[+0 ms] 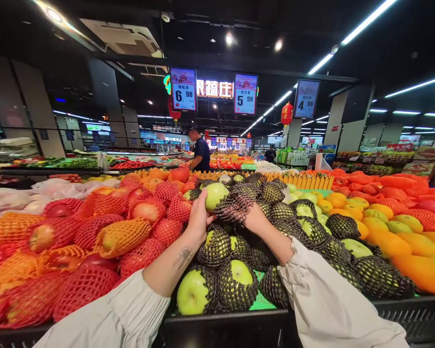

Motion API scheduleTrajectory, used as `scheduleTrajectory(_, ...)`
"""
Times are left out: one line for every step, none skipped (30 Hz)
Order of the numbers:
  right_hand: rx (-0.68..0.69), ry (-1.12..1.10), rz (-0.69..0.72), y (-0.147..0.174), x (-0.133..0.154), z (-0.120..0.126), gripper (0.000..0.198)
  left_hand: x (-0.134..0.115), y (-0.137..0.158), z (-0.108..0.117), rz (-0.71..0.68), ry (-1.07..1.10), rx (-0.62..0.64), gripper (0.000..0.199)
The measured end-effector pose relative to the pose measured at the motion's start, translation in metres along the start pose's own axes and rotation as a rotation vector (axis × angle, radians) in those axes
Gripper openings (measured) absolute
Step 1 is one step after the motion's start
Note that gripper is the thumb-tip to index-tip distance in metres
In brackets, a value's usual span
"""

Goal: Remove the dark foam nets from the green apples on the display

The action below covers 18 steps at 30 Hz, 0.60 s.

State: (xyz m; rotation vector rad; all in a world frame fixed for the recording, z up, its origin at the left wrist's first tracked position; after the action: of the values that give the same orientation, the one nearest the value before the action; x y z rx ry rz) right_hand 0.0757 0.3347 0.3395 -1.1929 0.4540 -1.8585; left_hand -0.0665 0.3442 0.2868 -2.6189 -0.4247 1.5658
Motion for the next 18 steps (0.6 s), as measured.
scheduleTrajectory(0.055,-0.013,-0.001,0.000,0.000,-0.007,0.025,-0.004,0.000,0.001,-0.035,-0.003,-0.006,0.050)
scheduleTrajectory(0.108,-0.028,-0.003,0.001,0.000,-0.013,0.028,-0.008,0.000,0.001,-0.066,-0.004,-0.006,0.051)
scheduleTrajectory(0.144,-0.041,-0.008,0.001,0.001,-0.018,0.031,-0.012,0.000,0.001,-0.088,-0.001,0.001,0.052)
scheduleTrajectory(0.154,-0.055,-0.015,0.001,0.001,-0.019,0.035,-0.016,0.001,0.001,-0.108,-0.006,0.010,0.052)
scheduleTrajectory(0.148,-0.068,-0.024,0.001,0.002,-0.018,0.039,-0.020,0.002,0.000,-0.128,-0.025,0.021,0.054)
scheduleTrajectory(0.125,-0.073,-0.033,0.001,0.003,-0.015,0.044,-0.024,0.003,-0.001,-0.146,-0.059,0.030,0.055)
scheduleTrajectory(0.089,-0.071,-0.041,0.000,0.004,-0.010,0.048,-0.028,0.005,-0.003,-0.162,-0.103,0.040,0.058)
scheduleTrajectory(0.048,-0.064,-0.047,-0.001,0.006,-0.004,0.053,-0.031,0.007,-0.005,-0.179,-0.153,0.050,0.060)
scheduleTrajectory(0.009,-0.059,-0.050,-0.002,0.007,0.001,0.056,-0.034,0.009,-0.007,-0.196,-0.204,0.064,0.062)
scheduleTrajectory(-0.018,-0.057,-0.044,-0.002,0.010,0.006,0.059,-0.035,0.010,-0.011,-0.212,-0.255,0.088,0.064)
scheduleTrajectory(-0.037,-0.058,-0.036,-0.002,0.013,0.008,0.060,-0.036,0.012,-0.014,-0.230,-0.302,0.116,0.065)
scheduleTrajectory(-0.045,-0.061,-0.030,-0.002,0.017,0.010,0.061,-0.036,0.012,-0.019,-0.249,-0.344,0.147,0.065)
scheduleTrajectory(-0.043,-0.068,-0.028,-0.002,0.020,0.009,0.061,-0.036,0.013,-0.023,-0.271,-0.380,0.177,0.064)
scheduleTrajectory(-0.039,-0.074,-0.030,-0.002,0.022,0.008,0.060,-0.035,0.013,-0.026,-0.288,-0.411,0.201,0.063)
scheduleTrajectory(-0.032,-0.079,-0.036,-0.002,0.024,0.007,0.059,-0.034,0.013,-0.028,-0.298,-0.431,0.218,0.061)
scheduleTrajectory(-0.027,-0.082,-0.047,-0.002,0.025,0.006,0.057,-0.033,0.012,-0.028,-0.302,-0.438,0.227,0.060)
scheduleTrajectory(-0.037,-0.090,-0.068,-0.002,0.024,0.006,0.056,-0.031,0.012,-0.028,-0.298,-0.432,0.234,0.059)
scheduleTrajectory(-0.048,-0.103,-0.089,-0.001,0.022,0.006,0.054,-0.029,0.013,-0.029,-0.287,-0.417,0.246,0.058)
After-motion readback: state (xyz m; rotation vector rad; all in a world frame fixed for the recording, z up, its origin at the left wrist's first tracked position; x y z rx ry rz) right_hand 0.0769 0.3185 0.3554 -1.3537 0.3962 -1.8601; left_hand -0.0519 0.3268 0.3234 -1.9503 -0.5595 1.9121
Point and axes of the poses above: each hand's wrist, its own y-axis away from the middle knuckle, its own z-axis out of the back of the hand, x = y × z, the point moved 10 cm from there along -y, towards the middle knuckle, and after that the axes turned 3 degrees about x, right-handed, at the moved point
